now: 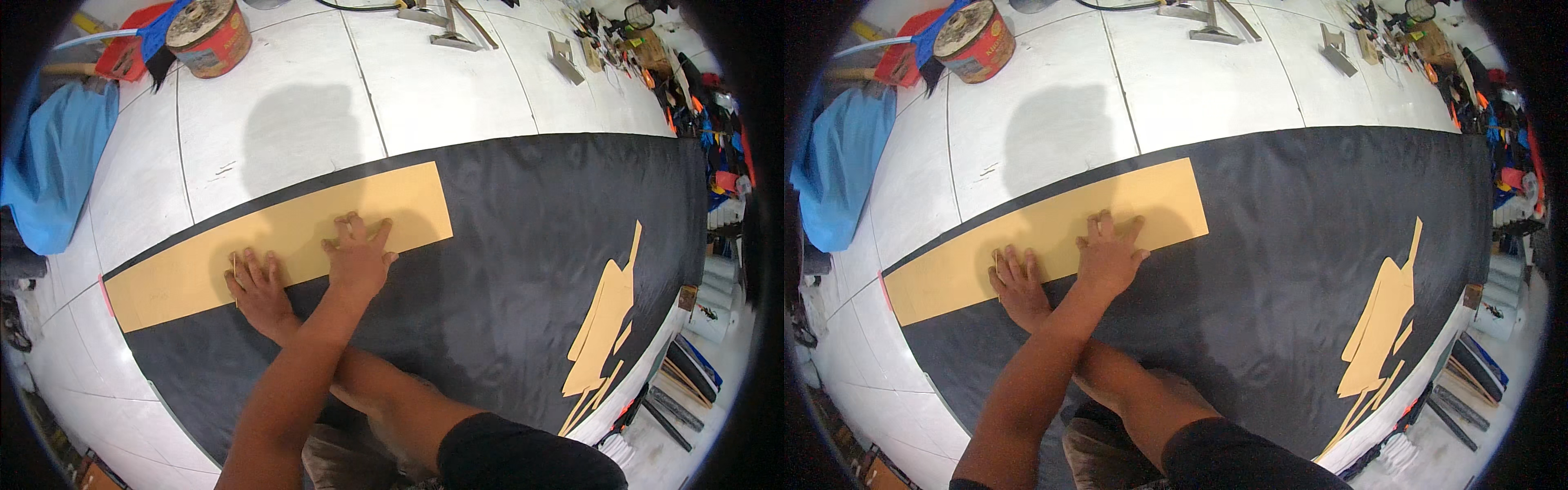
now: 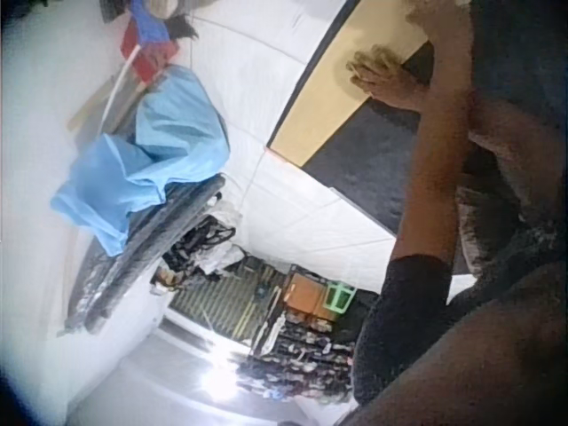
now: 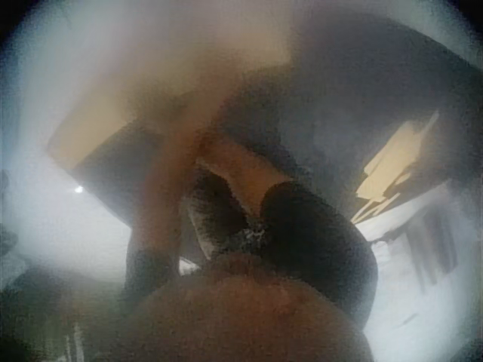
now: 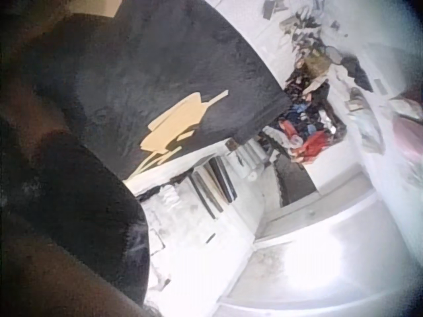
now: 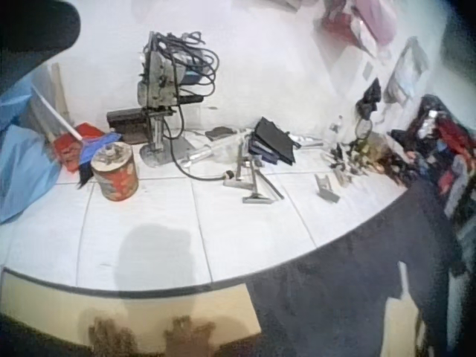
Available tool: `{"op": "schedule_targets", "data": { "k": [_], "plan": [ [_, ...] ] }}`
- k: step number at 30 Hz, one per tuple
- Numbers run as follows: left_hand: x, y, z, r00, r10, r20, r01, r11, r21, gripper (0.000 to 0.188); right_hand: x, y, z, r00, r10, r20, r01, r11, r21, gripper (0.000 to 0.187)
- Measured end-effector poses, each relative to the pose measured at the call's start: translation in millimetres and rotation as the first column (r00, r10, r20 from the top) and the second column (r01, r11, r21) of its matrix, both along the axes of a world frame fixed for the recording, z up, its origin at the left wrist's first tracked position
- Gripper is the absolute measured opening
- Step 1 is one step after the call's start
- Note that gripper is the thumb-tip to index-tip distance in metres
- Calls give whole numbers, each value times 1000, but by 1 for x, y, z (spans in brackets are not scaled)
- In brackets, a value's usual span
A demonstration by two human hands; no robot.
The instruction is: The person uses a long metal ruler and a utility knife to cut a large sheet of black material on the floor. They repeatedly position the ruler, cut along its edge, and remove the cut strips, working methodically across the sheet.
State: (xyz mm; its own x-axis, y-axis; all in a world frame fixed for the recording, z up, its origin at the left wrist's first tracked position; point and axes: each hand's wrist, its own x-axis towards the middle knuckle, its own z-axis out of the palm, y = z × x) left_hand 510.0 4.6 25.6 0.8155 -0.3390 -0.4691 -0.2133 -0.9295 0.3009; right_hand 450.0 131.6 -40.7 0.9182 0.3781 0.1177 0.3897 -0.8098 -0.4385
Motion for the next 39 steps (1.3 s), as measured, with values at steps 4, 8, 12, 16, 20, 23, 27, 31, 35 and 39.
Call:
{"op": "schedule_targets", "data": {
  "k": [4,8,12,16,20,23,27,31,35,39],
  "plan": [
    [6,-5,-3,999,-27,-46,30,996,79,63,2,-10,5,1000,22,-2,-22,998,55,52],
    [10,-9,-8,999,-26,-47,33,987,157,71,-23,-58,7,982,168,-91,-143,962,234,48],
    [12,-15,-2,999,-16,-45,22,988,151,76,-77,-195,47,889,305,-342,-262,951,167,52],
    [16,-18,4,998,1,-57,8,988,157,83,-73,-311,85,866,42,-497,-13,998,62,34],
    [20,-23,3,994,44,-97,-29,989,148,86,-22,-351,72,881,-384,-275,469,777,419,29],
    [20,-39,-3,996,45,-81,-18,952,307,88,22,-364,61,856,-466,-222,514,728,454,27],
    [21,-31,-15,933,-298,200,250,940,232,65,55,-379,51,878,-460,-130,468,774,426,24],
    [32,-26,-35,951,-266,160,255,963,88,74,62,-373,41,858,-483,-176,507,739,443,20],
    [34,-40,-21,956,-271,109,260,960,105,84,57,-375,33,867,-481,-133,492,779,390,17],
    [41,-47,-8,959,-285,1,282,949,137,88,58,-375,30,890,-449,-79,444,813,377,17]
  ]
}}
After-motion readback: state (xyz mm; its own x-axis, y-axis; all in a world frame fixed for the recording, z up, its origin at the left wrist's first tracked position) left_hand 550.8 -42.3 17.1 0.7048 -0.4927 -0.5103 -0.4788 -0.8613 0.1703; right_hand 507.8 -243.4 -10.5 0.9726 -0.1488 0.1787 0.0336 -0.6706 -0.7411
